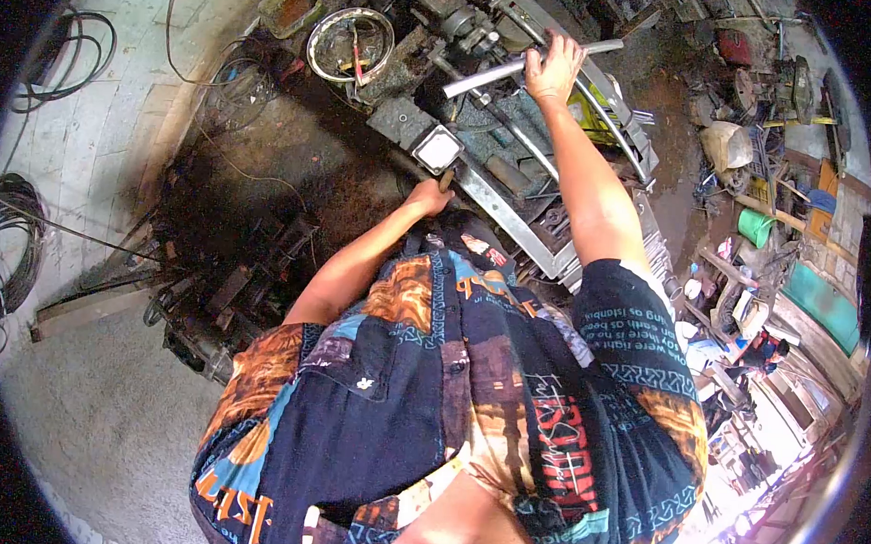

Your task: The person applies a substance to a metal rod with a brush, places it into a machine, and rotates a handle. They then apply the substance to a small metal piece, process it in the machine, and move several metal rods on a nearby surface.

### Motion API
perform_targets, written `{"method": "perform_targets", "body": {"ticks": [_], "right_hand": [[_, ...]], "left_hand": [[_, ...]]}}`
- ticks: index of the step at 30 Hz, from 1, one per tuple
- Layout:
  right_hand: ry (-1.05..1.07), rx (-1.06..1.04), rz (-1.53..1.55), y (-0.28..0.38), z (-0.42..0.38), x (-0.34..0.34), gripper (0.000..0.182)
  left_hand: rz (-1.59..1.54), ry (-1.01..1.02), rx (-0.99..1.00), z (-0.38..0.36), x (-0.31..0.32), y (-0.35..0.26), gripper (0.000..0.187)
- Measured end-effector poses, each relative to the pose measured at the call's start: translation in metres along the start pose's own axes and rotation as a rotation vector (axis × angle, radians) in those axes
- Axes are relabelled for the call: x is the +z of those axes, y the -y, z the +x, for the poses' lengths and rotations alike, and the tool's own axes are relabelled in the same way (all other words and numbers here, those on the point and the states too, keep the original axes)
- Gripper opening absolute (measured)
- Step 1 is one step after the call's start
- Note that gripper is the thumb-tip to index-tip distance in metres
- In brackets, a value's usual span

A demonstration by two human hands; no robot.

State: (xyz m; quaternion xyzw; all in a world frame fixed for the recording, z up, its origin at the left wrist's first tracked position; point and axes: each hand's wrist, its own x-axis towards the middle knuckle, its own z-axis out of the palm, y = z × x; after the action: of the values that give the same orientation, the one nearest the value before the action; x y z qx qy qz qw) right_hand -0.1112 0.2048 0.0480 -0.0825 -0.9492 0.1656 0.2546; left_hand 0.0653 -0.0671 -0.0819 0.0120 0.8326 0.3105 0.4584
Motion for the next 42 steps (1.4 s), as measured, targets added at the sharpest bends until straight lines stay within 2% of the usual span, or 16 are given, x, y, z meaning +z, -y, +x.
{"method": "perform_targets", "body": {"ticks": [5,8,10,11,14,16,20,22,35,42], "right_hand": [[0.009,-0.039,0.004,-0.005,0.000,-0.001,0.041],[0.011,-0.067,0.027,-0.005,0.003,-0.003,0.036],[0.021,-0.068,0.041,-0.004,0.005,-0.003,0.035],[0.029,-0.068,0.053,-0.003,0.005,-0.003,0.034],[0.006,-0.080,0.052,-0.002,0.008,0.000,0.034],[0.023,-0.070,0.049,-0.003,0.008,0.002,0.035],[0.007,-0.052,0.039,-0.003,0.005,0.004,0.038],[0.008,-0.039,0.038,-0.003,0.004,0.006,0.038],[0.008,-0.046,0.069,-0.007,0.001,-0.004,0.031],[-0.015,-0.078,0.079,-0.004,0.005,0.000,0.031]], "left_hand": [[-0.023,0.041,-0.032,0.006,0.005,0.008,0.048],[-0.046,-0.003,0.062,0.020,0.018,0.022,0.054],[-0.042,0.004,0.018,0.021,0.021,0.024,0.040],[-0.044,0.004,0.016,0.022,0.023,0.026,0.040],[-0.034,0.019,0.039,0.022,0.022,0.026,0.041],[-0.102,-0.001,0.038,0.006,0.011,0.014,0.056],[-0.082,-0.014,0.059,-0.004,0.006,0.006,0.056],[-0.034,0.023,0.036,-0.001,0.005,0.007,0.049],[-0.073,-0.006,-0.007,0.012,0.019,0.020,0.056],[-0.079,-0.003,0.037,0.002,0.013,0.013,0.056]]}}
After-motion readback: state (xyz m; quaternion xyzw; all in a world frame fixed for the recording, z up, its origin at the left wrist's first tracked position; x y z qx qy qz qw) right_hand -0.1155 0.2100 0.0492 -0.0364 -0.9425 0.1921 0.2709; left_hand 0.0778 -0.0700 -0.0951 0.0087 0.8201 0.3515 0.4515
